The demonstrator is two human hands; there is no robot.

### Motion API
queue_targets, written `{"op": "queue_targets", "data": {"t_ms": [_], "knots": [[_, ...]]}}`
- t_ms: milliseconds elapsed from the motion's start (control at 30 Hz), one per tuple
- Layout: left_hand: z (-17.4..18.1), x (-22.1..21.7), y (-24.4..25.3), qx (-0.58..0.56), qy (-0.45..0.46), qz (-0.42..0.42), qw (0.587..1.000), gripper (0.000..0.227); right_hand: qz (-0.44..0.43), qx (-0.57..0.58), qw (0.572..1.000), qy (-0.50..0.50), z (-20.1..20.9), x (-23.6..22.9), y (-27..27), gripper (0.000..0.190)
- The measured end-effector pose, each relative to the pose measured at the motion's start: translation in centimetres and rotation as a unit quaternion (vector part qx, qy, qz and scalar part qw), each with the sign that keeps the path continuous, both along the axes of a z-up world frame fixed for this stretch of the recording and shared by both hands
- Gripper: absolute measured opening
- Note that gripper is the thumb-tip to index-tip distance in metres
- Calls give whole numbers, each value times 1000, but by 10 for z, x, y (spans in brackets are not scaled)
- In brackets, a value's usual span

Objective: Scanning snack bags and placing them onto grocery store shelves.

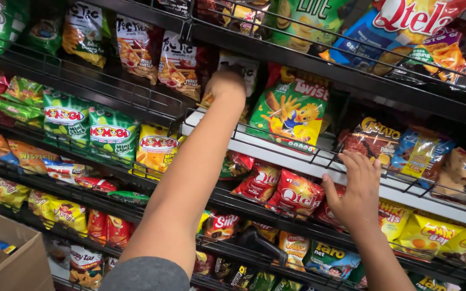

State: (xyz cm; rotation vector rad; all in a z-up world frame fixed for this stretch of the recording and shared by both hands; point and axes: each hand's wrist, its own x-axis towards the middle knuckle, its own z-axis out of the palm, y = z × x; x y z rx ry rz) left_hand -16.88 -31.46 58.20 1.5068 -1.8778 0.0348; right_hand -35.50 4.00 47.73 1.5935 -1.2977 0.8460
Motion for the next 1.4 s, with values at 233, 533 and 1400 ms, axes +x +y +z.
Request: {"op": "queue_targets", "data": {"t_ms": [233,533,1400], "knots": [[4,32,30,171,-23,-2,985,43,6,0,1000,0,-2,-2,-1,54],[-7,36,24,94,-36,-74,992,46,-2,-12,1000,-5,-2,0,-2,53],[-397,170,312,248,-138,-549,786,33,171,654,729,-108,-358,69,59,30]]}}
